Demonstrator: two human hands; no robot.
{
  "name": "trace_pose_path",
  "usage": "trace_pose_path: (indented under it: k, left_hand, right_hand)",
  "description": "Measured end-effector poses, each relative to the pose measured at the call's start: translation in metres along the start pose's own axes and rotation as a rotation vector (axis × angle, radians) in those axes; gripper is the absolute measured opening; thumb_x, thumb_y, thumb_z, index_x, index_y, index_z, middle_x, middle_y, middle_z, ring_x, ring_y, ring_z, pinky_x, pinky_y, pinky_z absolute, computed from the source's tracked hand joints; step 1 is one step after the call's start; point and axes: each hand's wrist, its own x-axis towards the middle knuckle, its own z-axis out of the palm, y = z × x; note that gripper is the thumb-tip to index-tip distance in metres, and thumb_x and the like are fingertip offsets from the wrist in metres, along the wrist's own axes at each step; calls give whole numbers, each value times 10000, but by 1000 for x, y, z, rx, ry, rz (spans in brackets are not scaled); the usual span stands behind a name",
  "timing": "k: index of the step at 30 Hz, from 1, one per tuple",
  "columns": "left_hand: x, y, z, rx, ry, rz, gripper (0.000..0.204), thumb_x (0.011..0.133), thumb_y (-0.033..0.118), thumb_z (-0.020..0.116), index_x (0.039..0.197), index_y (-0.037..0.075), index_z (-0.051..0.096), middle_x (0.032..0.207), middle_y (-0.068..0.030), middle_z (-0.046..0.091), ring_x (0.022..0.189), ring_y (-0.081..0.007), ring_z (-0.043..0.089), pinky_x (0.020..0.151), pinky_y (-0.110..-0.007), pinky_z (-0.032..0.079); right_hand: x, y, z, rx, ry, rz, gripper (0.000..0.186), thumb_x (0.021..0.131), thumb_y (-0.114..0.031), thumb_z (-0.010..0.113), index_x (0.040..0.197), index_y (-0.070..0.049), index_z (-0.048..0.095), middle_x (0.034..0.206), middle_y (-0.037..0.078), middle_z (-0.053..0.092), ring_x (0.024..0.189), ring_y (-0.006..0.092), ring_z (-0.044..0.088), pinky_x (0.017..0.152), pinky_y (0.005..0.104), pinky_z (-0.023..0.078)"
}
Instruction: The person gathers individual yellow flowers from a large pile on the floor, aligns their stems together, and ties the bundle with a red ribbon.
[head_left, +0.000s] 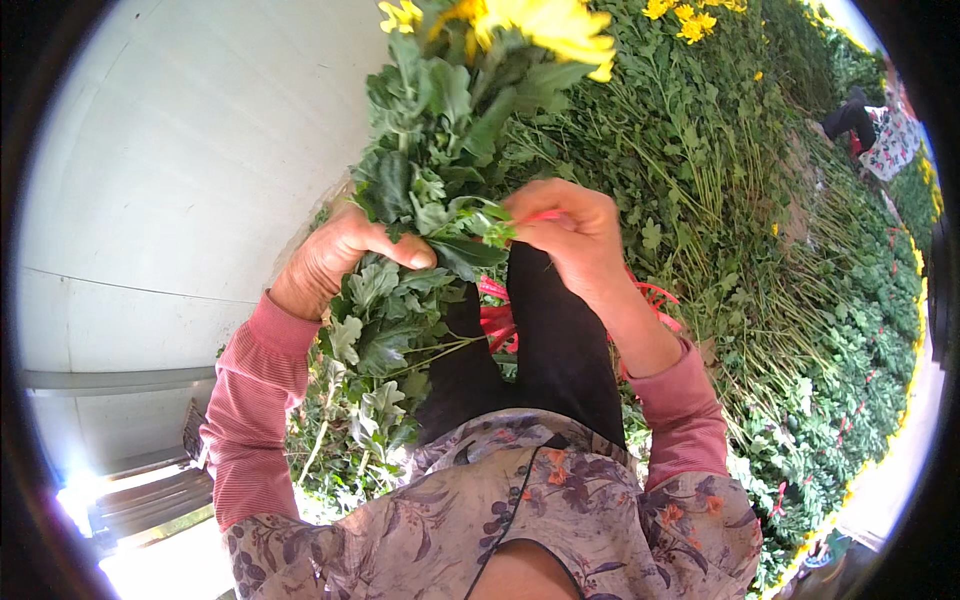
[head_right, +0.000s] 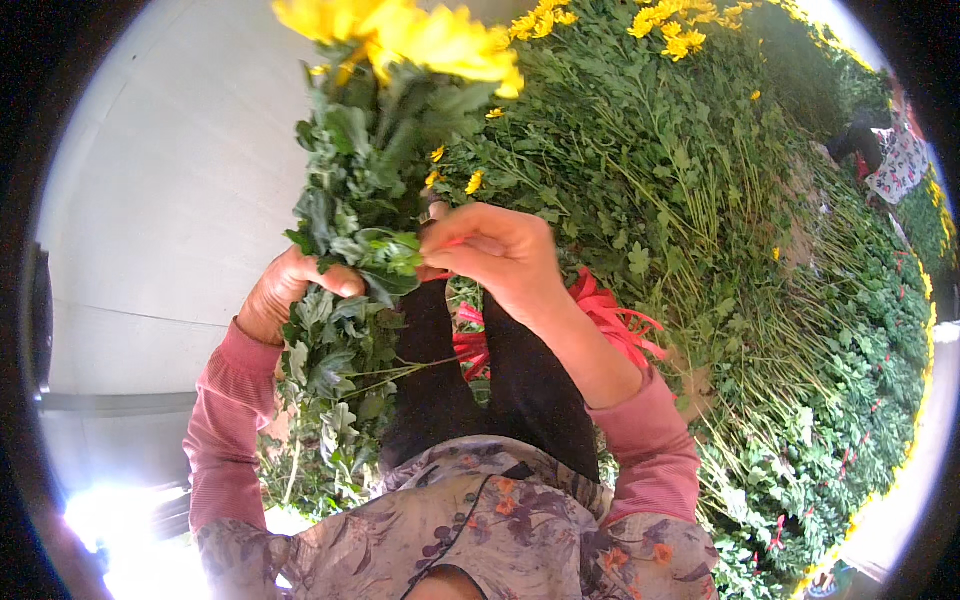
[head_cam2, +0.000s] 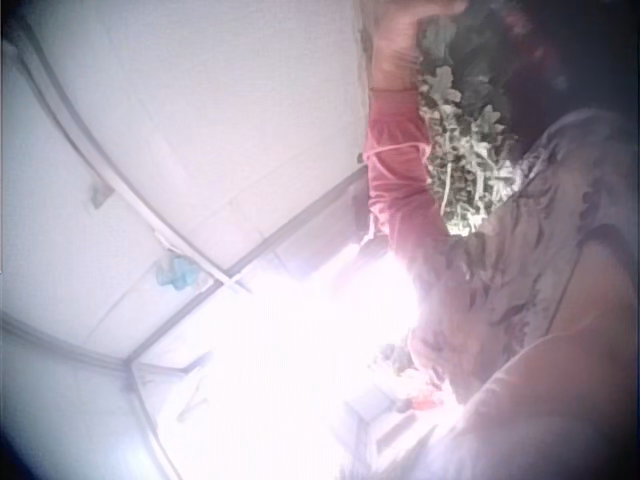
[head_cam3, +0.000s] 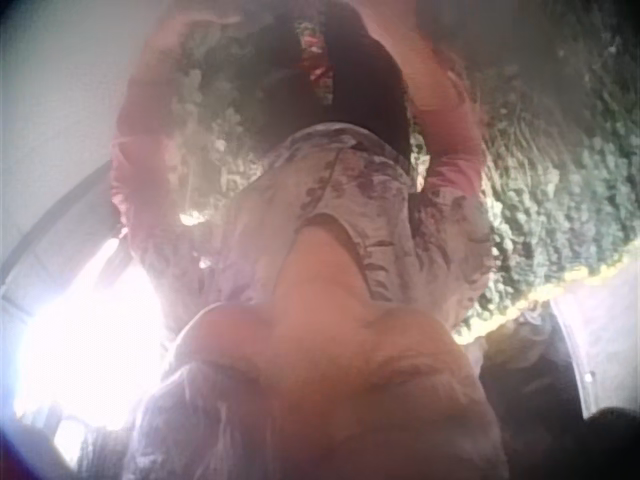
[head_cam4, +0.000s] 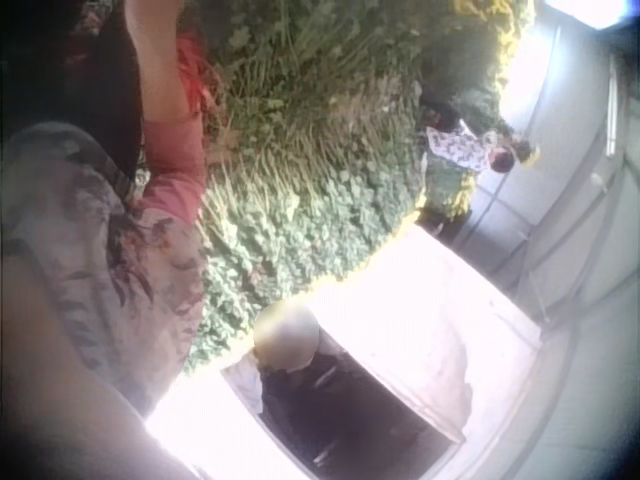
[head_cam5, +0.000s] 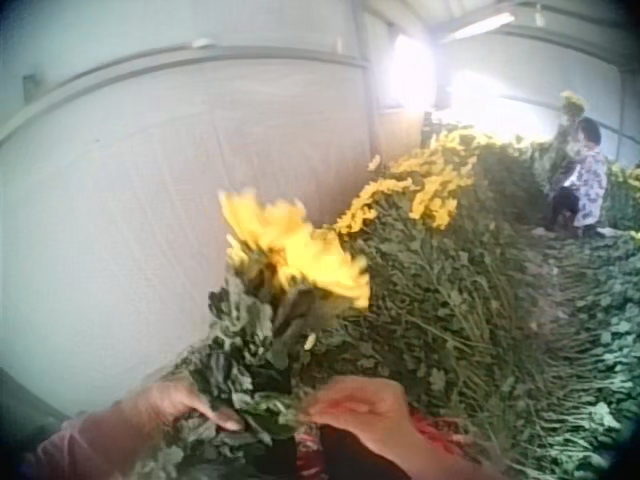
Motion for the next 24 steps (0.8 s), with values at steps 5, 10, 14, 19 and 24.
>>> trace_pose_path:
  k: [5, 10, 14, 19, 24]
  left_hand:
    - [19, -26, 9, 475, 62, 309, 466, 658, 36, 782, 1104, -7, 652, 987, -93, 707, 881, -195, 652, 857, -314, 506]
    - [50, -82, 48, 1459, 222, 203, 580, 527, 352, 829, 1013, 83, 660, 836, -153, 678, 817, -316, 672, 726, -398, 544]
    - [63, -165, 77, 1464, 184, 385, 440, 705, 228, 689, 1110, 76, 606, 946, -99, 646, 810, -287, 657, 695, -414, 492]
    - [66, -153, 85, 1380, 67, 260, 423, 690, 233, 674, 1060, 46, 589, 791, -100, 652, 727, -324, 653, 713, -420, 489]
    - [71, -169, 82, 1345, 124, 348, 473, 835, 421, 639, 1119, 48, 577, 780, -109, 646, 751, -301, 645, 730, -427, 460]
  right_hand:
    - [-42, -41, -12, -352, -71, -38, 113, 756, 126, 621, 803, 26, 644, 772, 156, 639, 715, 271, 674, 635, 368, 564]
    - [-37, -53, 39, -588, -361, -242, 40, 793, -27, 692, 829, -45, 694, 815, 91, 697, 694, 224, 694, 598, 308, 549]
    - [-43, 27, 1, -432, -64, 149, 56, 832, -4, 662, 882, -16, 684, 802, 99, 696, 625, 166, 652, 573, 253, 515]
    - [-63, 77, -43, -14, 344, 334, 82, 877, -18, 646, 947, 1, 685, 817, 97, 694, 577, 93, 586, 527, 210, 470]
    - [-55, 78, -48, -175, 539, 470, 222, 929, -227, 626, 843, -25, 664, 746, 55, 669, 554, 66, 540, 495, 216, 420]
